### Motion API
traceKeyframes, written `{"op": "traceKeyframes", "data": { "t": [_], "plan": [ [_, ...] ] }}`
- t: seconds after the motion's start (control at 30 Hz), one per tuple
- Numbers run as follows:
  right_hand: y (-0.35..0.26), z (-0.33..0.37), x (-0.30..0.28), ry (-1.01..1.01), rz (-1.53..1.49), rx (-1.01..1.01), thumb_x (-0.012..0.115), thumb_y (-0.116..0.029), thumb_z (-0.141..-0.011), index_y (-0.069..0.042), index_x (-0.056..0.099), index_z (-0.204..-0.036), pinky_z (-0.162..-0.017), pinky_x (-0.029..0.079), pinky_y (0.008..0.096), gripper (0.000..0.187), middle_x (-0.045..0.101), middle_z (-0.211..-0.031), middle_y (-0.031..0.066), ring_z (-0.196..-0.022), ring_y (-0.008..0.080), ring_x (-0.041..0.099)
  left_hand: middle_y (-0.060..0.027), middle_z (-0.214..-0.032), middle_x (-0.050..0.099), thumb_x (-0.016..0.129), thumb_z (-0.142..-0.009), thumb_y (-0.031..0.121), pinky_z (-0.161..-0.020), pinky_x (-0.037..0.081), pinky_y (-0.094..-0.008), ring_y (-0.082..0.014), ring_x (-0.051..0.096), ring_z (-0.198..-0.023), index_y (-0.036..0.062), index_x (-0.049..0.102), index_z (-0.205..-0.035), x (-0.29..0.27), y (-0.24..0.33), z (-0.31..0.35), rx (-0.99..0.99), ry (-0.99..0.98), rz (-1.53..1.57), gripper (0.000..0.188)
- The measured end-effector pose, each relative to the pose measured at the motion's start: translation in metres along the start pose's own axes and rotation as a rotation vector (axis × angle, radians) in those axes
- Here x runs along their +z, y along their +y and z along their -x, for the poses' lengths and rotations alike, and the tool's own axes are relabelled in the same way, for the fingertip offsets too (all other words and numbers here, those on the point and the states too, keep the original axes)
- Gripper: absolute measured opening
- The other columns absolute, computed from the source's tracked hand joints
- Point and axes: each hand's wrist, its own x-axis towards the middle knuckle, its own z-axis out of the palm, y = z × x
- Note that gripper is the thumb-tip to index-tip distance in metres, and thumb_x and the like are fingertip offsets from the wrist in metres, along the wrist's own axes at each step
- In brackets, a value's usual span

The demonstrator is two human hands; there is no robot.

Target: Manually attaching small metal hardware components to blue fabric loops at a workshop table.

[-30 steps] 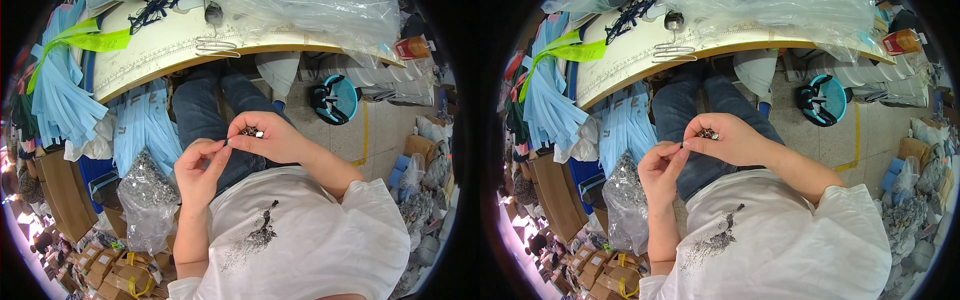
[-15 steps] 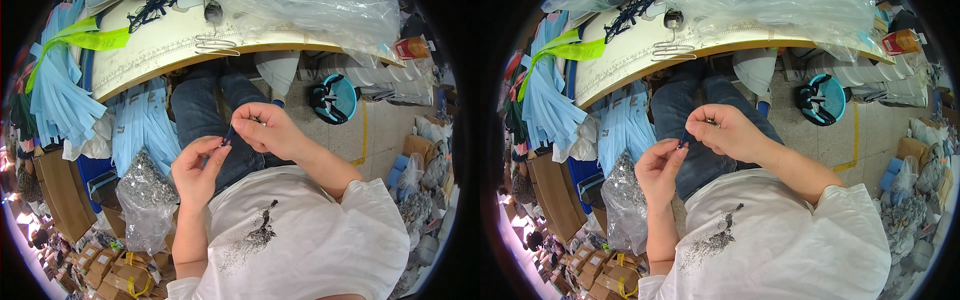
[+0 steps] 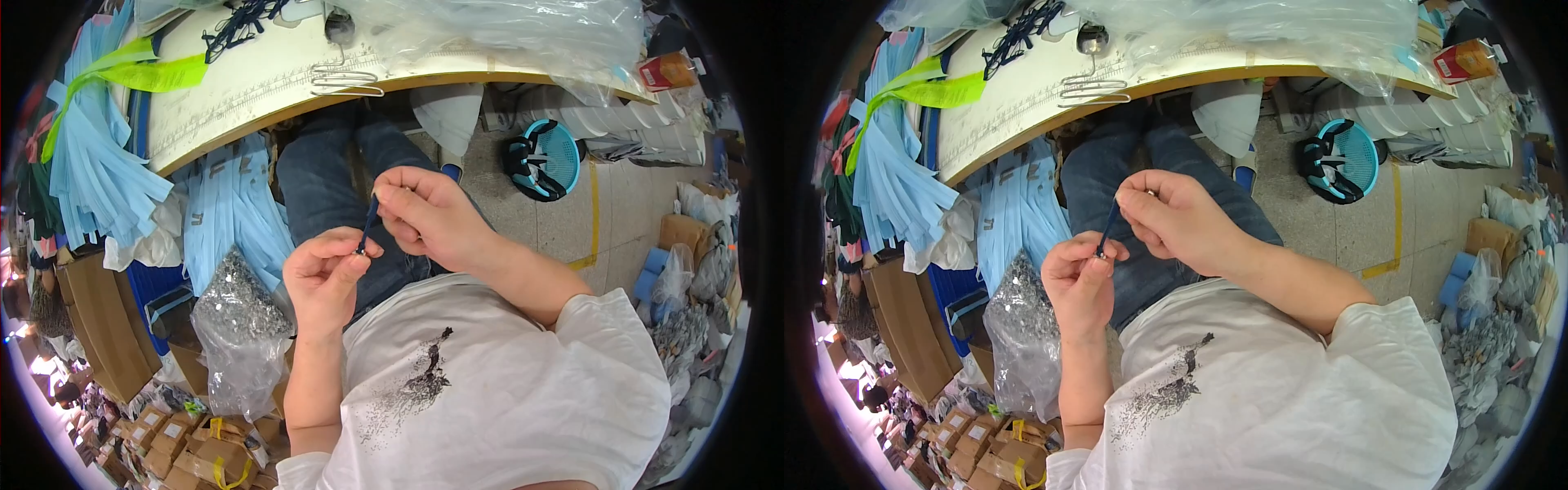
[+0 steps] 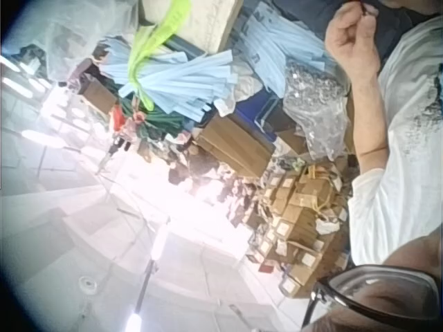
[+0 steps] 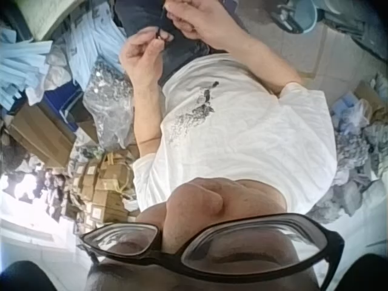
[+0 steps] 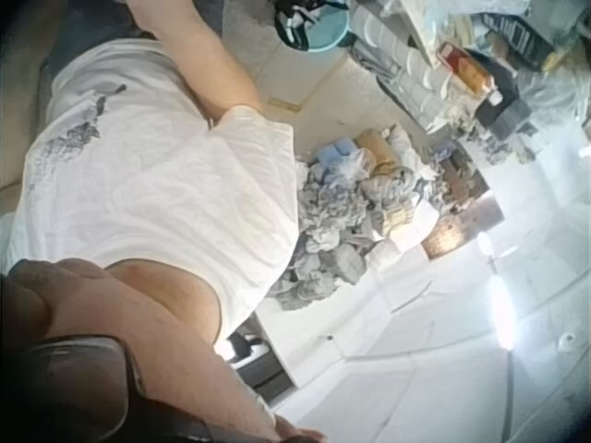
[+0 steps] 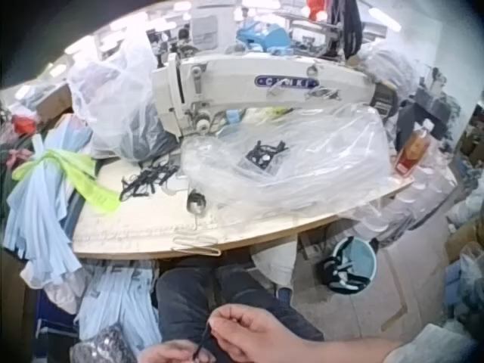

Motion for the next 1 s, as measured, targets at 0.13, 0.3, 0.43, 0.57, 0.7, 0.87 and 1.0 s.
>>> {"op": "traceKeyframes", "data": {
  "t": [0.13,0.3,0.43,0.57,0.7,0.87,1.0],
  "plan": [
    [-0.002,0.001,0.004,-0.018,-0.016,0.048,0.054,-0.023,-0.100,-0.006,0.055,-0.099,-0.043,0.028,0.0193,0.017,0.047,-0.072,-0.0030,-0.054,0.0030,0.038,-0.0177,-0.097,0.066,0.068,-0.082,-0.007,-0.080,0.054,-0.0361,-0.0270,0.065,-0.086,0.0006,0.065,-0.101,0.002,0.000,-0.003,0.000,-0.090,0.102,0.020],
    [-0.015,0.006,-0.011,-0.073,-0.097,0.023,0.051,-0.023,-0.101,-0.005,0.055,-0.100,-0.044,0.027,0.0190,0.018,0.049,-0.081,-0.0019,-0.057,0.0034,0.039,-0.0181,-0.098,0.064,0.070,-0.080,-0.009,-0.072,0.057,-0.0332,-0.0245,0.066,-0.085,-0.0003,0.064,-0.101,0.022,0.032,-0.042,0.151,-0.064,-0.229,0.023],
    [-0.009,0.010,-0.021,-0.044,-0.130,0.057,0.051,-0.024,-0.101,-0.005,0.056,-0.102,-0.044,0.027,0.0178,0.020,0.049,-0.082,-0.0021,-0.058,0.0033,0.040,-0.0128,-0.088,0.068,0.069,-0.082,-0.007,-0.067,0.052,-0.0240,-0.0152,0.065,-0.076,-0.0049,0.063,-0.105,0.101,0.083,-0.131,0.429,0.045,-0.548,0.024],
    [0.005,0.014,-0.013,-0.081,-0.120,0.144,0.052,-0.027,-0.101,-0.005,0.056,-0.100,-0.043,0.026,0.0177,0.023,0.048,-0.080,-0.0028,-0.059,0.0032,0.040,-0.0099,-0.088,0.072,0.064,-0.091,0.020,-0.060,0.049,-0.0230,-0.0116,0.062,-0.061,-0.0040,0.065,-0.110,0.127,0.085,-0.228,0.200,-0.242,-0.887,0.030],
    [0.011,0.017,-0.022,-0.059,-0.165,0.192,0.051,-0.021,-0.099,-0.002,0.057,-0.103,-0.042,0.026,0.0190,0.020,0.049,-0.080,-0.0005,-0.060,0.0046,0.041,-0.0088,-0.086,0.071,0.061,-0.094,0.019,-0.058,0.048,-0.0221,-0.0104,0.060,-0.060,-0.0036,0.064,-0.112,0.108,0.081,-0.253,0.201,-0.188,-0.862,0.029],
    [0.012,0.019,-0.037,-0.029,-0.225,0.251,0.048,-0.013,-0.097,-0.001,0.057,-0.105,-0.042,0.027,0.0194,0.017,0.051,-0.081,0.0016,-0.060,0.0056,0.042,-0.0057,-0.084,0.069,0.063,-0.093,0.019,-0.056,0.045,-0.0235,-0.0089,0.054,-0.060,-0.0015,0.065,-0.111,0.024,0.106,-0.256,0.328,0.142,-0.944,0.028],
    [0.017,0.010,-0.033,-0.069,-0.137,0.269,0.048,-0.017,-0.101,-0.001,0.057,-0.106,-0.042,0.027,0.0198,0.019,0.051,-0.082,0.0022,-0.059,0.0059,0.041,-0.0053,-0.083,0.065,0.069,-0.087,0.019,-0.062,0.046,-0.0275,-0.0125,0.055,-0.067,0.0027,0.066,-0.113,-0.050,0.100,-0.254,0.358,0.147,-1.456,0.031]
  ]
}}
